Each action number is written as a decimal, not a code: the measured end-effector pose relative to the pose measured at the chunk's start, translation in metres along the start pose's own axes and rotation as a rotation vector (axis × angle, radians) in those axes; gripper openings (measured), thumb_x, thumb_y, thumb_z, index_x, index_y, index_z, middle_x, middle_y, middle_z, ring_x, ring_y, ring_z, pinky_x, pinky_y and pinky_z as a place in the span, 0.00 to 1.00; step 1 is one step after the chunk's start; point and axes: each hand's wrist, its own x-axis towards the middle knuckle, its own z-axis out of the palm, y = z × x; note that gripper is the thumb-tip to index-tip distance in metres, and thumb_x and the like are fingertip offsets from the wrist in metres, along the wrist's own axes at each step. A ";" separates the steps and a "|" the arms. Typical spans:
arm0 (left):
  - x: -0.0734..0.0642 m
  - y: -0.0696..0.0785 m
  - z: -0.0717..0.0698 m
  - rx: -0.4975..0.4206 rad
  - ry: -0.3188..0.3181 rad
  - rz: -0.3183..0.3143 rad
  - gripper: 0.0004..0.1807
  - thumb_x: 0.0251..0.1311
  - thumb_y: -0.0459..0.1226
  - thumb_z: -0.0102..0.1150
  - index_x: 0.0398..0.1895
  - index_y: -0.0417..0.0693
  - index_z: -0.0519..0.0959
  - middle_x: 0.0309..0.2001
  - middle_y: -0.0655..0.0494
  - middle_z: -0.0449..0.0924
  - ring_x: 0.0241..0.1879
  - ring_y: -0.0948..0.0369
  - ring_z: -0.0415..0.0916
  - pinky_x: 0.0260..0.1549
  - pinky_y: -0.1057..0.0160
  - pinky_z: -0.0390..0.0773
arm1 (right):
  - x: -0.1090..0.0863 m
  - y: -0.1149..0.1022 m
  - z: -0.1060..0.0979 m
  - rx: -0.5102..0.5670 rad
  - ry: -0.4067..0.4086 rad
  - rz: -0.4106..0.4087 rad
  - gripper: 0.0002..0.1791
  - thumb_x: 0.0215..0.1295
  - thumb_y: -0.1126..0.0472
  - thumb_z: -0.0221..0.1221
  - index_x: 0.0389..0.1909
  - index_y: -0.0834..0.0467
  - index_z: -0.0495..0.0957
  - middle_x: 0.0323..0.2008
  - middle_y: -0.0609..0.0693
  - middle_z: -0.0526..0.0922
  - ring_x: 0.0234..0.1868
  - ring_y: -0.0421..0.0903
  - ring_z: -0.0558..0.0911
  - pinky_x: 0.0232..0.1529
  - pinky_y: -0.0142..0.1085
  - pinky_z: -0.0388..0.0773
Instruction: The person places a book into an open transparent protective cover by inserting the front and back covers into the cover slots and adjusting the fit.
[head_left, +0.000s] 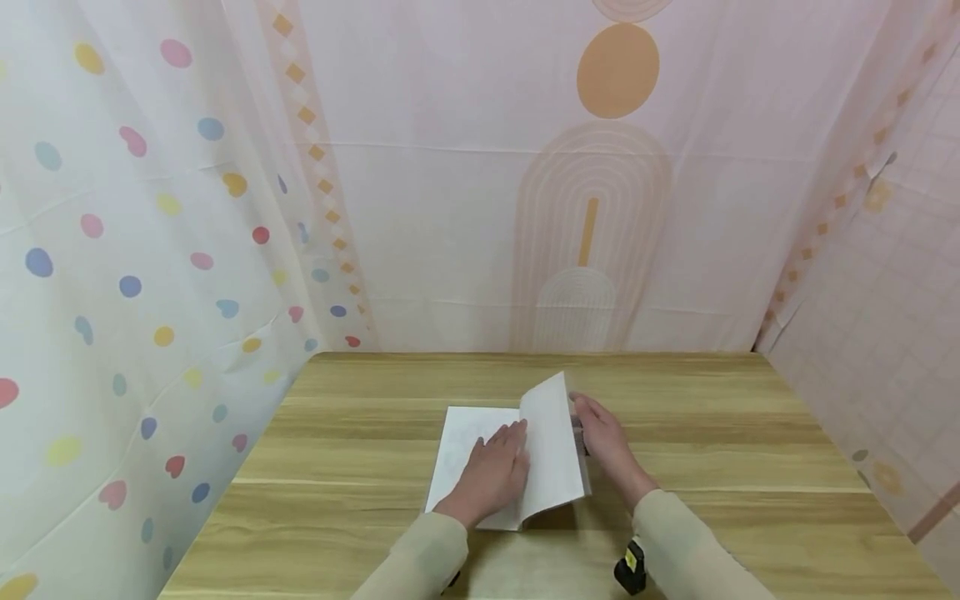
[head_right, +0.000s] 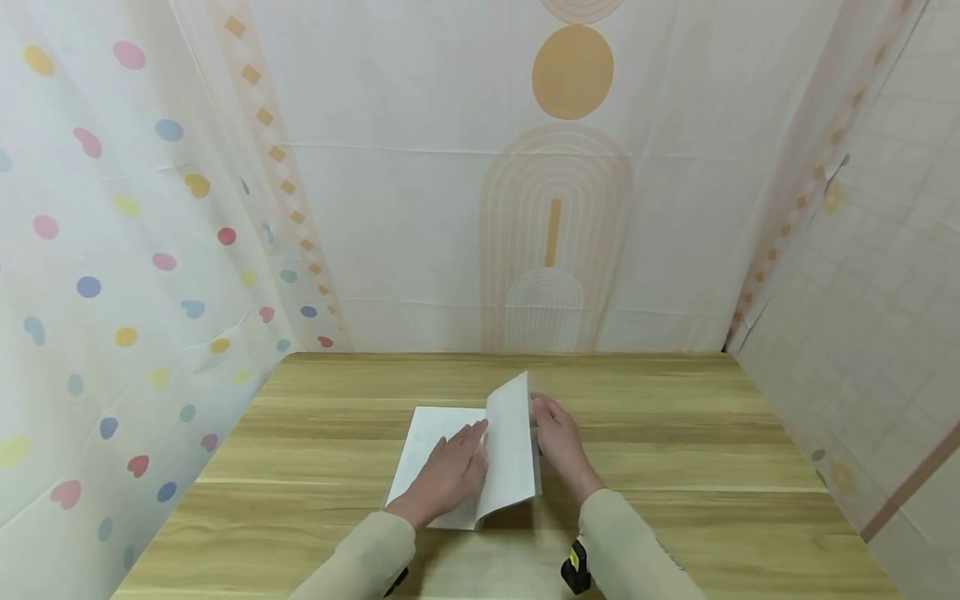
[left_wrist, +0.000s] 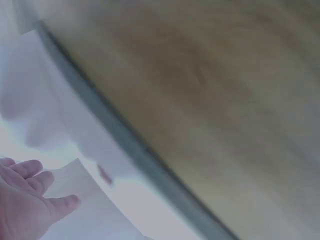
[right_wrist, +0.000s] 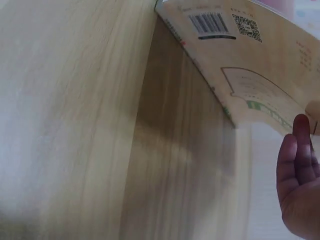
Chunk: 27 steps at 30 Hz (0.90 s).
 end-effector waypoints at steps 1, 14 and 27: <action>0.001 0.001 -0.003 -0.043 0.016 0.008 0.29 0.77 0.43 0.34 0.75 0.39 0.59 0.71 0.42 0.64 0.72 0.45 0.58 0.67 0.37 0.55 | 0.000 -0.001 0.002 0.026 -0.015 -0.011 0.28 0.81 0.48 0.39 0.70 0.62 0.67 0.56 0.66 0.79 0.44 0.50 0.83 0.44 0.42 0.80; 0.010 0.009 -0.042 -0.387 0.058 -0.036 0.33 0.79 0.53 0.32 0.76 0.42 0.58 0.67 0.41 0.69 0.65 0.46 0.69 0.62 0.43 0.67 | -0.007 0.000 0.029 0.009 -0.258 -0.148 0.25 0.78 0.59 0.46 0.72 0.61 0.64 0.55 0.61 0.81 0.44 0.51 0.85 0.46 0.48 0.81; 0.005 -0.004 -0.052 -0.433 0.048 -0.079 0.37 0.72 0.59 0.44 0.77 0.50 0.58 0.67 0.43 0.70 0.62 0.41 0.71 0.57 0.42 0.72 | -0.012 0.010 0.043 -0.073 -0.396 -0.235 0.26 0.76 0.65 0.48 0.72 0.65 0.62 0.58 0.66 0.77 0.51 0.62 0.81 0.47 0.54 0.78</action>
